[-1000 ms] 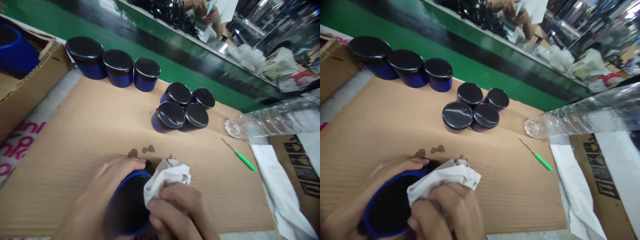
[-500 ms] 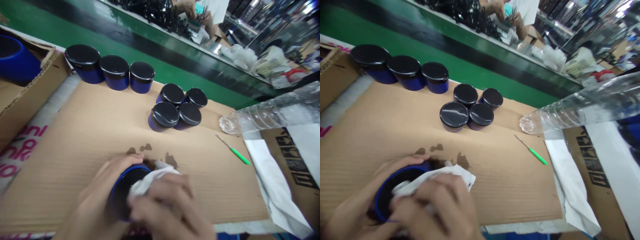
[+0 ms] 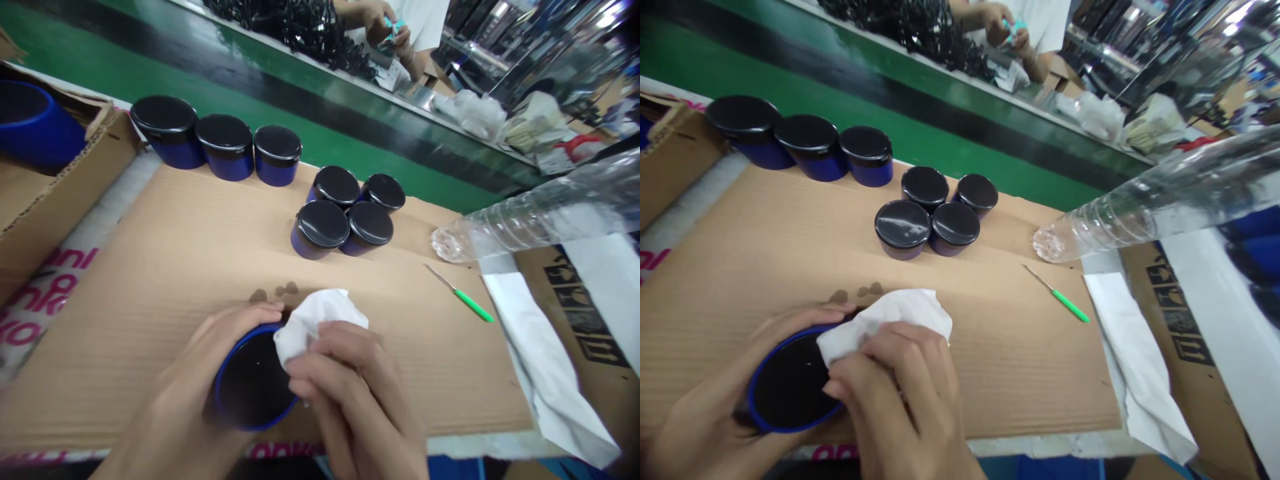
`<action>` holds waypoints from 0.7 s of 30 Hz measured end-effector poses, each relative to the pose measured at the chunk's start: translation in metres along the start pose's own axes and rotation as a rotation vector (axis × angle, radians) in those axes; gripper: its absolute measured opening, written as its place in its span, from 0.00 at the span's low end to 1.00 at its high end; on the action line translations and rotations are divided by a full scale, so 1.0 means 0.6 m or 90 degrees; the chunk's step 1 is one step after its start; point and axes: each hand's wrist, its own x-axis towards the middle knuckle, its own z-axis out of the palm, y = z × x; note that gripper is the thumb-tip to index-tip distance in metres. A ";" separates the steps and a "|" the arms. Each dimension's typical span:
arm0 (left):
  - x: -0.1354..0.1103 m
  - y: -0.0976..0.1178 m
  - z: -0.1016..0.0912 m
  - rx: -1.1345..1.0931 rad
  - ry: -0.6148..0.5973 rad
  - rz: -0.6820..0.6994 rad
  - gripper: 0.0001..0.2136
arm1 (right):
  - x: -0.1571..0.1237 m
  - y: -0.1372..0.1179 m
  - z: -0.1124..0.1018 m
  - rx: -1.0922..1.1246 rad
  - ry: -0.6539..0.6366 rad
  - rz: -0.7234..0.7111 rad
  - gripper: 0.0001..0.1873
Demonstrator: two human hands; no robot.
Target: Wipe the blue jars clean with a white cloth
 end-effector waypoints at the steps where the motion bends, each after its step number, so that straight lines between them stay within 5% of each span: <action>1: 0.001 0.002 0.000 0.001 -0.006 0.004 0.23 | -0.004 -0.007 0.009 -0.007 -0.004 -0.016 0.10; 7: -0.002 0.011 -0.006 -0.018 -0.012 0.011 0.25 | -0.022 -0.060 0.076 -0.029 0.171 -0.007 0.27; 9: -0.003 0.010 -0.006 -0.039 -0.008 -0.003 0.23 | -0.020 -0.061 0.079 -0.008 0.157 -0.040 0.27; 13: 0.003 0.012 -0.005 -0.020 -0.035 0.019 0.23 | -0.010 0.003 0.020 0.022 0.029 -0.165 0.23; 16: 0.010 0.019 -0.006 0.012 -0.036 0.058 0.24 | 0.002 0.068 -0.043 -0.169 -0.114 -0.228 0.09; 21: 0.009 0.024 -0.007 0.015 -0.030 0.042 0.25 | 0.014 0.073 -0.070 -0.160 0.023 -0.103 0.05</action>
